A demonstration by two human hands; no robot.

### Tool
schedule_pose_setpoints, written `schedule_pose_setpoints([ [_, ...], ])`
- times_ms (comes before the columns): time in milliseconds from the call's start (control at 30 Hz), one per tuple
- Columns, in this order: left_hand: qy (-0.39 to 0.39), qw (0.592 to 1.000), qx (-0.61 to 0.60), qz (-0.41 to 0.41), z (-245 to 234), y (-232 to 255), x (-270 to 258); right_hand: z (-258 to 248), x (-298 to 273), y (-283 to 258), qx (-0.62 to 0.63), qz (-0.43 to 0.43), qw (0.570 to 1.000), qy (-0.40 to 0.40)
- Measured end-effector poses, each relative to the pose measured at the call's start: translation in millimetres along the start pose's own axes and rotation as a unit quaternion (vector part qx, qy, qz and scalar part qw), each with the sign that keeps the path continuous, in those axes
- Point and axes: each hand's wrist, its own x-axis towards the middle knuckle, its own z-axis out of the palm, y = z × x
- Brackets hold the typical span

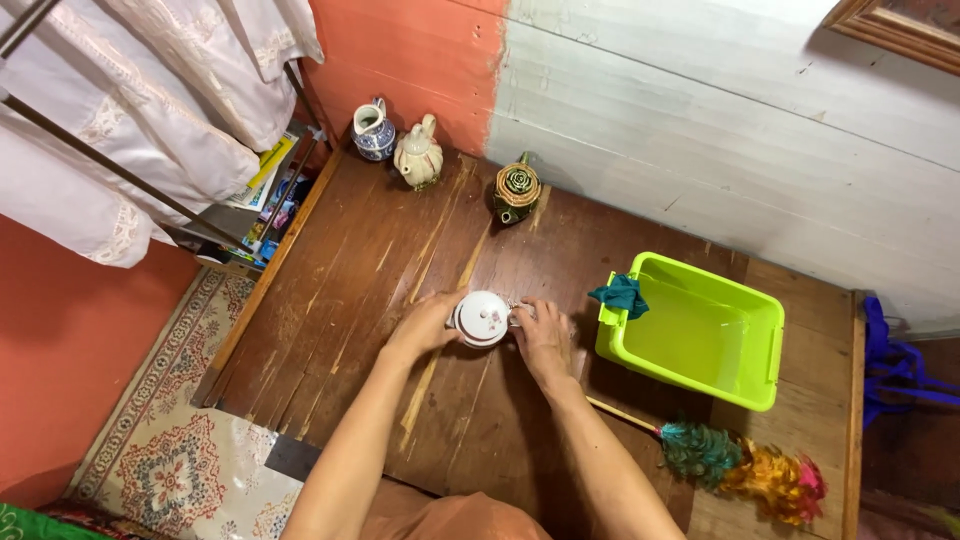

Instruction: The person wipes a white ceramic teapot and its lid with a green cloth on a wooden table. They dip the cloth into a green water container and continue wiping the teapot and lid, then place them back on the table.

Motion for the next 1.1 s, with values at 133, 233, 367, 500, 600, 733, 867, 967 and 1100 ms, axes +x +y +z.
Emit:
schedule_pose_setpoints([
  [133, 0.040, 0.999, -0.025, -0.021, 6.1, 2.6, -9.2, 13.6, 9.5, 9.0, -0.009, 0.053, 0.998, 0.031],
  [233, 0.034, 0.991, -0.122, -0.035, -19.9, 19.1, -25.2, 25.6, 4.4, 17.3, 0.028, 0.073, 0.996, 0.031],
  [367, -0.011, 0.995, -0.097, 0.007, -25.8, 3.6, -17.2, 10.2, -4.8, -3.4, 0.063, 0.026, 0.997, -0.035],
  [500, -0.005, 0.994, -0.105, 0.016, 6.7, -23.1, 5.1, -13.8, 4.4, -16.4, 0.126, 0.026, 0.985, -0.119],
  [600, 0.040, 0.996, -0.084, -0.013, 22.6, -26.4, -0.6, -24.7, 20.3, -17.6, 0.162, 0.022, 0.971, -0.175],
  [733, 0.095, 0.987, -0.128, -0.013, 20.0, -13.4, -17.6, -22.8, 23.5, -13.0, 0.219, 0.000, 0.959, -0.182],
  [867, 0.064, 0.997, -0.003, -0.047, 27.8, -20.2, -7.5, -27.0, 4.6, -22.8, 0.185, 0.062, 0.962, -0.194],
  [967, 0.059, 0.993, 0.099, -0.041, 27.7, -17.4, -5.0, -31.8, 0.0, -35.4, 0.150, 0.086, 0.966, -0.194],
  [1100, 0.103, 0.986, 0.130, -0.022, 35.1, -18.3, -7.8, -14.5, 3.9, -31.3, 0.103, 0.074, 0.976, -0.174],
])
